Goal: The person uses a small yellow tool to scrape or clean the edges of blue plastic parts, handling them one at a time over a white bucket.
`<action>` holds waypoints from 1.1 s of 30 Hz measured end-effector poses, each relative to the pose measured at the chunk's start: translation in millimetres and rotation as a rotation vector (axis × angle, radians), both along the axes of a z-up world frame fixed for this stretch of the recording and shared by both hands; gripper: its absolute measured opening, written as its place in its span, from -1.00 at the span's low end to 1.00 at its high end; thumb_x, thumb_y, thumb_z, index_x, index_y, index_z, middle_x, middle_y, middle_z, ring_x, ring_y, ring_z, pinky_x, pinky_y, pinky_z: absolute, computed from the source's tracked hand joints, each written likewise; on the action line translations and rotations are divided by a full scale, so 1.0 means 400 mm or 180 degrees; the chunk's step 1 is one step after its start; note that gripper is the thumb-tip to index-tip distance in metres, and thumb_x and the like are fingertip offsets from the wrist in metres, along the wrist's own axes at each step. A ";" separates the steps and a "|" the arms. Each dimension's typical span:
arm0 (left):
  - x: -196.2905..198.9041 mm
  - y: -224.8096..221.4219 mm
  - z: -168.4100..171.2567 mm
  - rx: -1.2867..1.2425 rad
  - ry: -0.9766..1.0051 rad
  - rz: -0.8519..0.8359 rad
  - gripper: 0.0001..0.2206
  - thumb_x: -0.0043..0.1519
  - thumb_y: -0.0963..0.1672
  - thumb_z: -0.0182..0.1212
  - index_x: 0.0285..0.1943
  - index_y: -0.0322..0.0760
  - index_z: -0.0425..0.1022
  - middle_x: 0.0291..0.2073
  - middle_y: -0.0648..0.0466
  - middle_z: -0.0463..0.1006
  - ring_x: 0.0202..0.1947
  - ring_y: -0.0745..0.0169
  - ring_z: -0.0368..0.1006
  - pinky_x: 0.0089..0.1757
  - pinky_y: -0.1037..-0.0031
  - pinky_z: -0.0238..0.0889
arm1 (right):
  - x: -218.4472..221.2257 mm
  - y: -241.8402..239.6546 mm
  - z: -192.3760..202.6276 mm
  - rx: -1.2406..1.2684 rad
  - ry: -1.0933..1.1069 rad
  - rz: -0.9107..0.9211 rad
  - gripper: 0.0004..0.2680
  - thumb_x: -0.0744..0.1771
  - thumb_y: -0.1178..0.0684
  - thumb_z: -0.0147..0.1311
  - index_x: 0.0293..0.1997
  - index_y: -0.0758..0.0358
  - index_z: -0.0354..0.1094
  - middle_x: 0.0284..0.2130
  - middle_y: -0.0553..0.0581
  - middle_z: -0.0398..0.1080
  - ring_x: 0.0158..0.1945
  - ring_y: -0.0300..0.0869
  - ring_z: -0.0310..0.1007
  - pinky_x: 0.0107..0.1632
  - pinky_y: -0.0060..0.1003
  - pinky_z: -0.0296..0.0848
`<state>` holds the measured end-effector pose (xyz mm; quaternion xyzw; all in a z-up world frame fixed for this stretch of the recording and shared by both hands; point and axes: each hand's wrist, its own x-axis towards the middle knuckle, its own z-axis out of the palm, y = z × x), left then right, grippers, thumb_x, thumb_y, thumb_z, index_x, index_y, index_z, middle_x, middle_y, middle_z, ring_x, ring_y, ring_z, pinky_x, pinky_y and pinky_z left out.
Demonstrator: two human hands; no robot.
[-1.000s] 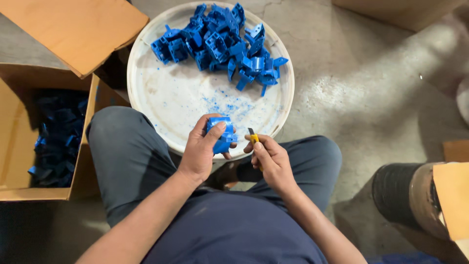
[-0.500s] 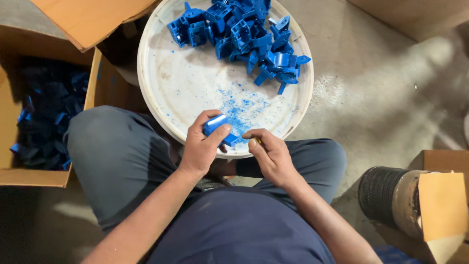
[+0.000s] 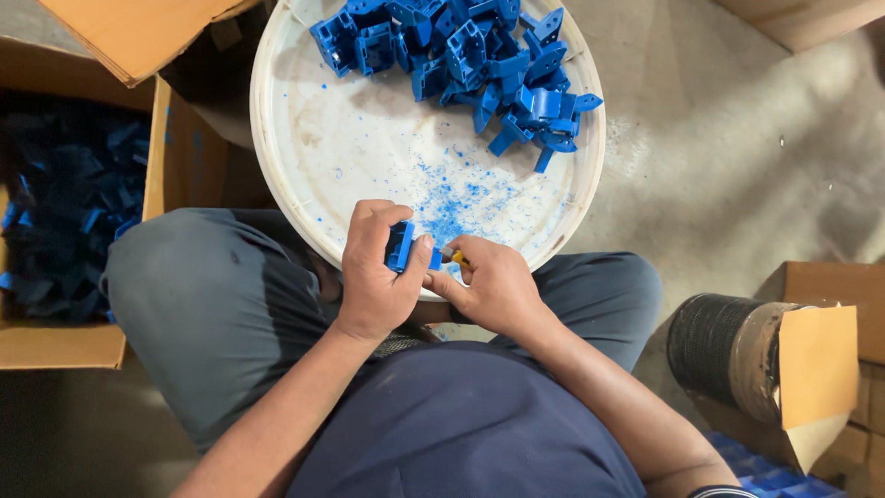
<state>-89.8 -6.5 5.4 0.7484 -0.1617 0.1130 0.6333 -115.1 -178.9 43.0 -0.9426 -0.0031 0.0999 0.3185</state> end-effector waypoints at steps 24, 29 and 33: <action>0.013 -0.042 -0.130 -0.1877 0.3651 -0.0964 -0.86 0.31 -0.10 0.15 -0.03 -0.19 0.42 -0.35 0.10 0.46 -0.44 0.38 0.42 -0.48 0.51 0.32 | -0.024 -0.032 -0.047 -0.0307 -0.0478 0.0121 -0.66 0.20 -0.30 0.31 -0.38 0.21 0.46 -0.59 0.16 0.39 -0.48 0.06 0.47 -0.41 -0.07 0.38; 0.011 -0.041 -0.140 -0.1484 0.3950 -0.1167 -0.87 0.30 -0.08 0.09 -0.09 -0.18 0.39 -0.46 0.02 0.48 -0.59 0.27 0.43 -0.65 0.44 0.18 | -0.038 -0.038 -0.048 -0.0458 -0.0445 0.0243 -0.64 0.23 -0.33 0.27 -0.40 0.22 0.42 -0.55 0.16 0.42 -0.45 0.09 0.48 -0.41 -0.04 0.38; 0.015 -0.040 -0.114 -0.1271 0.4011 -0.1153 -0.86 0.28 -0.08 0.07 -0.10 -0.19 0.38 -0.50 0.02 0.50 -0.62 0.25 0.43 -0.69 0.41 0.12 | -0.039 -0.037 -0.047 -0.0560 -0.0306 0.0302 -0.63 0.25 -0.34 0.24 -0.45 0.22 0.39 -0.55 0.17 0.43 -0.44 0.10 0.49 -0.40 -0.03 0.39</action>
